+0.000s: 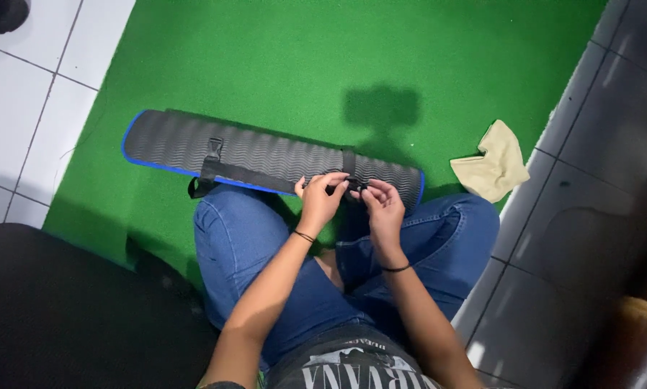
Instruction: Securing a rolled-up mat by threading a strap through a buckle and tightening it.
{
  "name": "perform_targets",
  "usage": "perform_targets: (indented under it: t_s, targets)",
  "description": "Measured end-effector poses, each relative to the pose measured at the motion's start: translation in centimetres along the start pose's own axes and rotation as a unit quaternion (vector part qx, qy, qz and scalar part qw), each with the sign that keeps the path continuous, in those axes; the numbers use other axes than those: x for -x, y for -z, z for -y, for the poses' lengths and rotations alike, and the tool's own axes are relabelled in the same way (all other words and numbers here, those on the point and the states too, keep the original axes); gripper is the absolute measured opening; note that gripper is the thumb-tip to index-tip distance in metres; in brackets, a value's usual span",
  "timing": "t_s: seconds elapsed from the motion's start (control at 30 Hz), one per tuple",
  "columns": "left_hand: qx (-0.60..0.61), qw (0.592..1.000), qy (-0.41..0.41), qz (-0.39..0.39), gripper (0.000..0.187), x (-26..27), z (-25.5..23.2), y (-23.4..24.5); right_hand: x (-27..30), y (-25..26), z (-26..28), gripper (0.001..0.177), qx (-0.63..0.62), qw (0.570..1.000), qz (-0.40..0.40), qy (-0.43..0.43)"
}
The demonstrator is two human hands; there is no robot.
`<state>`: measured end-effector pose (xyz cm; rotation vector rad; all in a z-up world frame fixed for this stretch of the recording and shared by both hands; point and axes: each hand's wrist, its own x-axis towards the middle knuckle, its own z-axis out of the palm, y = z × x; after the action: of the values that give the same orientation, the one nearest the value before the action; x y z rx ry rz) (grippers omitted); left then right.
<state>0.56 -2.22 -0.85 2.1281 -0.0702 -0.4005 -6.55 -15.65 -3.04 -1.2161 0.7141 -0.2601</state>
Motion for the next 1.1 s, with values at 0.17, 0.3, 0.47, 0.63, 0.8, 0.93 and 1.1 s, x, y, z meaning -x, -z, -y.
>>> perform_targets:
  t_s: [0.17, 0.3, 0.47, 0.63, 0.8, 0.93, 1.1]
  targets:
    - [0.003, 1.000, 0.001, 0.007, 0.016, 0.3, -0.7, 0.5, -0.9, 0.3, -2.0, 0.026, 0.099, 0.993, -0.047, -0.037]
    - [0.014, 1.000, -0.001, 0.018, 0.017, 0.3, -0.5, 0.6, -1.3, -1.3, -2.3, 0.027, -0.014, 0.983, -0.086, -0.163]
    - [0.020, 1.000, 0.000, 0.021, 0.017, 0.3, -0.6, 0.8, -2.8, -0.9, -5.0, 0.022, -0.087, 0.964, -0.126, -0.217]
    - [0.028, 0.999, 0.000, 0.023, 0.014, 0.5, -1.8, 1.5, -2.2, -1.6, -3.7, 0.024, -0.094, 0.963, -0.127, -0.217]
    - [0.031, 1.000, 0.003, 0.006, 0.015, 0.7, -2.7, 1.8, -0.8, -2.8, -2.1, 0.024, -0.044, 0.981, -0.110, -0.155]
    - [0.017, 1.000, -0.001, -0.006, 0.014, 0.5, -1.4, 1.1, -0.2, -3.1, -1.1, 0.028, 0.016, 0.989, -0.093, -0.113]
    - [0.022, 0.999, -0.024, 0.013, 0.013, 0.5, -0.6, 1.0, -0.3, -3.0, -1.4, 0.026, 0.005, 0.990, -0.092, -0.109]
